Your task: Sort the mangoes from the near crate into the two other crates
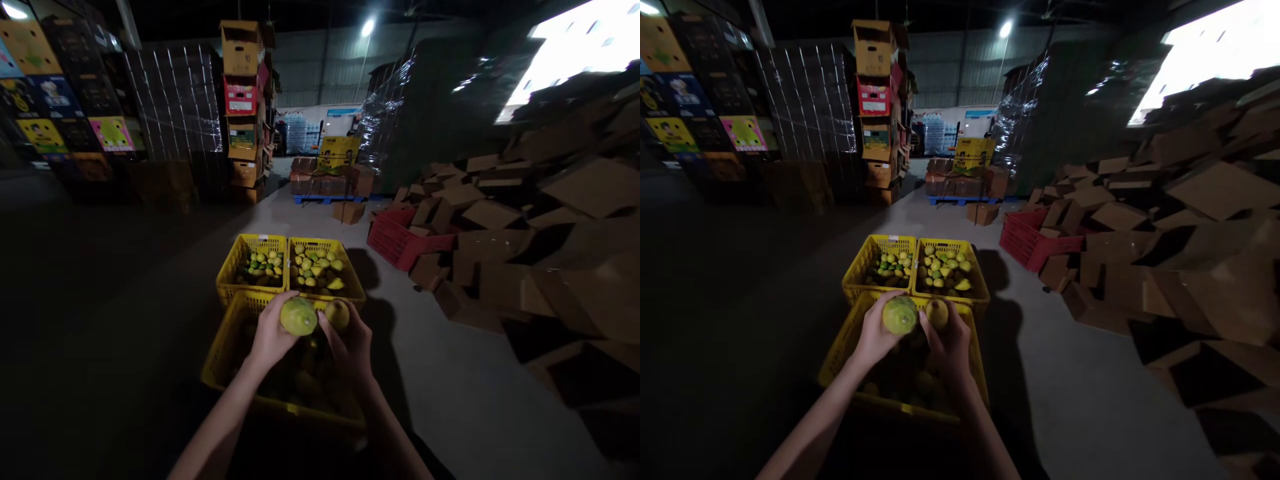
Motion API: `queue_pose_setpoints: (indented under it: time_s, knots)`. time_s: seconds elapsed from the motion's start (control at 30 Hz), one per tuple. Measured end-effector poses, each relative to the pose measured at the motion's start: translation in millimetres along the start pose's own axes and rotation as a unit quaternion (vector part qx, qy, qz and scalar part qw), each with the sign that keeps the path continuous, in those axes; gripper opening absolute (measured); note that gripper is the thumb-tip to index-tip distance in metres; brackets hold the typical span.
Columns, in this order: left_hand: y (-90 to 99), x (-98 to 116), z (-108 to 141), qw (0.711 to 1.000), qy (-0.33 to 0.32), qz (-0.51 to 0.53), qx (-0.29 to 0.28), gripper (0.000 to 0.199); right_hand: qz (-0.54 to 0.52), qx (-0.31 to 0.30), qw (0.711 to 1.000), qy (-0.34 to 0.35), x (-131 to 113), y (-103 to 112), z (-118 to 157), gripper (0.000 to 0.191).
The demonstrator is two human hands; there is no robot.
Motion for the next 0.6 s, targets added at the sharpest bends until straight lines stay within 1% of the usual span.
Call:
queue_pose_setpoints:
  time_s: [0.07,0.13,0.17,0.23,0.33,0.4,0.5,0.57,0.6]
  knots:
    - [2.0,1,1,1.0,-0.009,0.011,0.024,0.05,0.034,0.011,0.999,0.016,-4,2,2,0.023]
    - [5.5,0,1,0.998,0.001,0.027,0.053,0.052,0.068,0.026,0.997,0.04,-6,2,4,0.027]
    - [7.4,0,0,0.997,0.009,0.036,0.065,0.054,0.084,0.03,0.995,0.055,-8,0,5,0.027]
    - [11.2,-2,-1,0.995,0.019,0.058,0.08,0.057,0.109,0.018,0.991,0.077,-9,-4,6,0.025]
    - [15.8,-2,-2,0.993,0.016,0.08,0.079,0.058,0.127,-0.015,0.988,0.084,-9,-12,6,0.022]
    - [18.8,0,-3,0.994,0.015,0.084,0.075,0.058,0.126,-0.02,0.988,0.084,-11,-15,5,0.024]
    - [22.7,3,-2,0.992,0.036,0.098,0.071,0.059,0.091,-0.022,0.994,0.053,-13,-20,3,0.029]
    - [23.3,2,0,0.987,0.074,0.129,0.066,0.061,0.031,-0.033,0.999,0.002,-12,-25,1,0.031]
    - [22.5,0,2,0.979,0.105,0.16,0.065,0.063,-0.016,-0.042,0.998,-0.033,-10,-30,0,0.03]
Point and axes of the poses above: each hand's wrist, its own z-axis away from the middle knuckle, its own y-axis out of the back of the hand, x = y × z, the point moved 5 cm from there along -z, towards the middle knuckle, and after that the axes turned 2 degrees about z, right-handed, at the moved point
